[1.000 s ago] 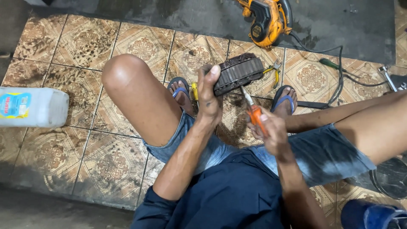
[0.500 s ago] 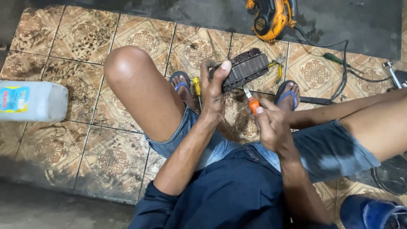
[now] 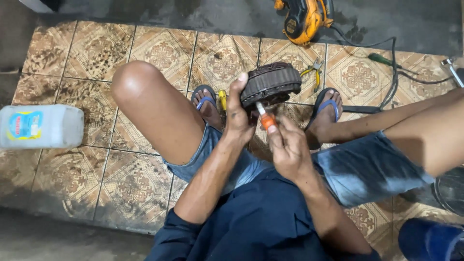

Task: Disassembling a motor stator by pulling out copper wire windings using pliers and a screwdriver

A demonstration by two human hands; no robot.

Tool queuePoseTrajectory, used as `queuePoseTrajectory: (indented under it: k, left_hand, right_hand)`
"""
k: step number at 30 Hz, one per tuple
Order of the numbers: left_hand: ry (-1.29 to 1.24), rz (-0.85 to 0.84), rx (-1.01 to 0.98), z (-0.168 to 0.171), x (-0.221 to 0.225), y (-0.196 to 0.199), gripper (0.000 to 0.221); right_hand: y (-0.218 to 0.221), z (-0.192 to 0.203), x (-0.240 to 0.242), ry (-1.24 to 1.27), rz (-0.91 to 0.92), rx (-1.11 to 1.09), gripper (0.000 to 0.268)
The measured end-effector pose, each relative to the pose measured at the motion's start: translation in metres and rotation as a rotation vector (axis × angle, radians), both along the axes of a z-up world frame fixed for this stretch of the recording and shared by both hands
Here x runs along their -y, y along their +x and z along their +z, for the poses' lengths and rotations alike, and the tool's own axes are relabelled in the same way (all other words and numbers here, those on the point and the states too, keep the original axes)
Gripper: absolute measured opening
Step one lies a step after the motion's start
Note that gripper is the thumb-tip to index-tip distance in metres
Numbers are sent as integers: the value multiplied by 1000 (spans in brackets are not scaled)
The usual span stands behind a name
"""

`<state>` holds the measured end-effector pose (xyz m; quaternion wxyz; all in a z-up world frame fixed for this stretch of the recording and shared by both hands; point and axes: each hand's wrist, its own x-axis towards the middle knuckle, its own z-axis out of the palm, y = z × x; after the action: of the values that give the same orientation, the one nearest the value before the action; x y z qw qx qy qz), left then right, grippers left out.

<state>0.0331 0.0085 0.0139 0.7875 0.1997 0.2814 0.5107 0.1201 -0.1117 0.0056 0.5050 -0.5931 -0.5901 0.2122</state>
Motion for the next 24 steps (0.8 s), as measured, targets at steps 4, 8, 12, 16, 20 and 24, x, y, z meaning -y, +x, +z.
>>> queuePoseTrajectory:
  k: [4, 8, 12, 16, 20, 24]
  left_hand:
    - [-17, 50, 6, 7, -12, -5, 51]
    - [-56, 148, 55, 15, -20, -18, 48]
    - [-157, 205, 202, 24, -24, -22, 48]
    - [-154, 193, 249, 12, -25, -17, 50]
    - [-127, 128, 219, 6, -20, -16, 49]
    - [-34, -8, 91, -12, -29, -19, 55]
  right_hand:
    - [1, 18, 27, -38, 83, -103, 51]
    - [34, 1, 81, -273, 139, -672, 42]
    - [1, 77, 64, -340, -146, -1192, 26]
    - [21, 15, 33, -408, -205, -1307, 11]
    - [33, -11, -2, -453, 21, -1373, 28]
    - [28, -7, -37, -363, 231, -1228, 57]
